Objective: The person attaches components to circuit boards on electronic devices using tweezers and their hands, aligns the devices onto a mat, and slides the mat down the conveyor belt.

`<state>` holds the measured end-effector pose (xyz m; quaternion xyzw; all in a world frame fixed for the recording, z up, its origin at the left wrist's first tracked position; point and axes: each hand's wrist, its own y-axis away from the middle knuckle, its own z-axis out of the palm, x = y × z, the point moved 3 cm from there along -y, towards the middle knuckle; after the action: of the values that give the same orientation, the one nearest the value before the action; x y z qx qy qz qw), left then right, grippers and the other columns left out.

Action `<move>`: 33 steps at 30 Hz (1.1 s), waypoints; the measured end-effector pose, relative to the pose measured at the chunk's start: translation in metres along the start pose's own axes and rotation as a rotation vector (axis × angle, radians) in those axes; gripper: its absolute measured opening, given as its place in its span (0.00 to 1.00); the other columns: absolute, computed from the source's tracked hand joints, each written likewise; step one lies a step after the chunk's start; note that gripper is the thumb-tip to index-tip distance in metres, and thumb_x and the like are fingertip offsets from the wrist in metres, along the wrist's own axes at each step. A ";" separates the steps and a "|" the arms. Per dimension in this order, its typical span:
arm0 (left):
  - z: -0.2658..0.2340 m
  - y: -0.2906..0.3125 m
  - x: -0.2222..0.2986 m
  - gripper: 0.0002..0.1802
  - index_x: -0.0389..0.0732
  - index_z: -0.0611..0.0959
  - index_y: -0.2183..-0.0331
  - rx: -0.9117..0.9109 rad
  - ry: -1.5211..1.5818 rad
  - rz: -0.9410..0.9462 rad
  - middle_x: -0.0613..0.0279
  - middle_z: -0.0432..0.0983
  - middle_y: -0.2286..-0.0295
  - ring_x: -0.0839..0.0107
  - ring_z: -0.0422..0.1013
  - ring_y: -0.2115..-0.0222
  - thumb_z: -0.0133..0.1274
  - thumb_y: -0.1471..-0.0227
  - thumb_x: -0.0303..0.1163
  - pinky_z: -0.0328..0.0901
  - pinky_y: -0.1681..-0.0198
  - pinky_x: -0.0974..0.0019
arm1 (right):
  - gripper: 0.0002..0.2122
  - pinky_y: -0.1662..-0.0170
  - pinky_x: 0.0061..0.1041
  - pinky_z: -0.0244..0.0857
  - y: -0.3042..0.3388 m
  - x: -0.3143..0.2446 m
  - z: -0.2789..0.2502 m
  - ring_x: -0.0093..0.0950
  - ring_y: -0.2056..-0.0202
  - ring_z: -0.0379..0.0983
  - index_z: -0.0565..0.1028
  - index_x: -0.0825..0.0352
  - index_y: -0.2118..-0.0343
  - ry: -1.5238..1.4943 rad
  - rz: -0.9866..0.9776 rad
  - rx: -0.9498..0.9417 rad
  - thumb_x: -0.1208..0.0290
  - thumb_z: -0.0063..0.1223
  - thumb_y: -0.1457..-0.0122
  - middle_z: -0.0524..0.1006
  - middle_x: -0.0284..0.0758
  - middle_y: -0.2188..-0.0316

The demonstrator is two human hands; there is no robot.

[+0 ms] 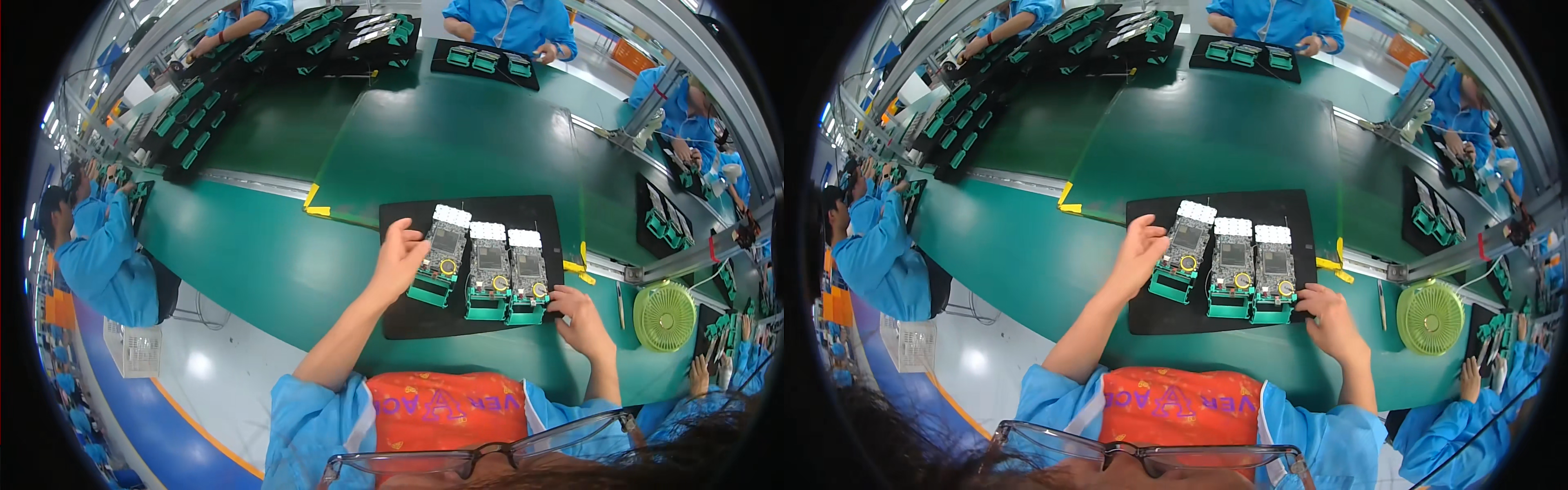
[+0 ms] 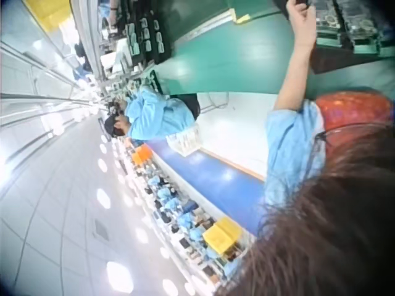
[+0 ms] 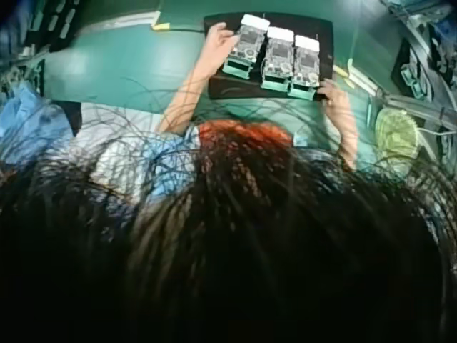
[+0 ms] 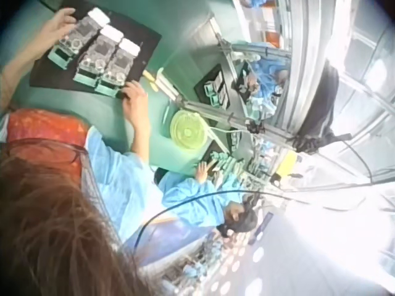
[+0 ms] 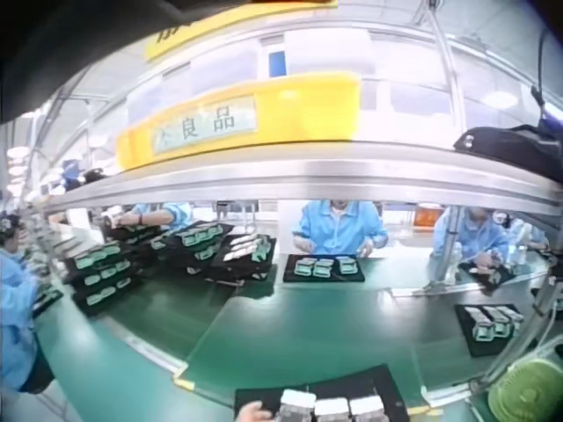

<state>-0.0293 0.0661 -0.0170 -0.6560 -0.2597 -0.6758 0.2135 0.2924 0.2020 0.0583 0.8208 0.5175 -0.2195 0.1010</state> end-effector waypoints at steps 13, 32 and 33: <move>-0.015 0.037 0.041 0.21 0.30 0.73 0.53 -0.157 0.481 -0.204 0.54 0.76 0.59 0.70 0.75 0.61 0.46 0.52 0.15 0.70 0.57 0.67 | 0.07 0.78 0.14 0.58 -0.070 -0.097 0.065 0.18 0.73 0.72 0.68 0.66 0.60 -1.474 0.378 -0.476 0.74 0.50 0.40 0.74 0.37 0.59; -0.026 0.088 0.077 0.11 0.33 0.78 0.60 -0.292 0.379 -0.021 0.60 0.78 0.64 0.77 0.73 0.63 0.49 0.47 0.17 0.68 0.58 0.70 | 0.03 0.84 0.13 0.44 -0.120 -0.106 0.075 0.15 0.80 0.66 0.66 0.64 0.64 -1.645 0.463 -0.272 0.73 0.47 0.38 0.68 0.27 0.78; -0.026 0.087 0.078 0.11 0.33 0.78 0.60 -0.309 0.388 -0.008 0.61 0.77 0.64 0.77 0.73 0.63 0.50 0.47 0.17 0.68 0.58 0.70 | 0.03 0.83 0.14 0.45 -0.123 -0.104 0.076 0.14 0.80 0.64 0.66 0.63 0.65 -1.610 0.426 -0.286 0.73 0.47 0.39 0.68 0.27 0.78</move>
<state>0.0014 -0.0137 0.0664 -0.5376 -0.1100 -0.8217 0.1538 0.1247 0.1435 0.0472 0.4732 0.1447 -0.6462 0.5810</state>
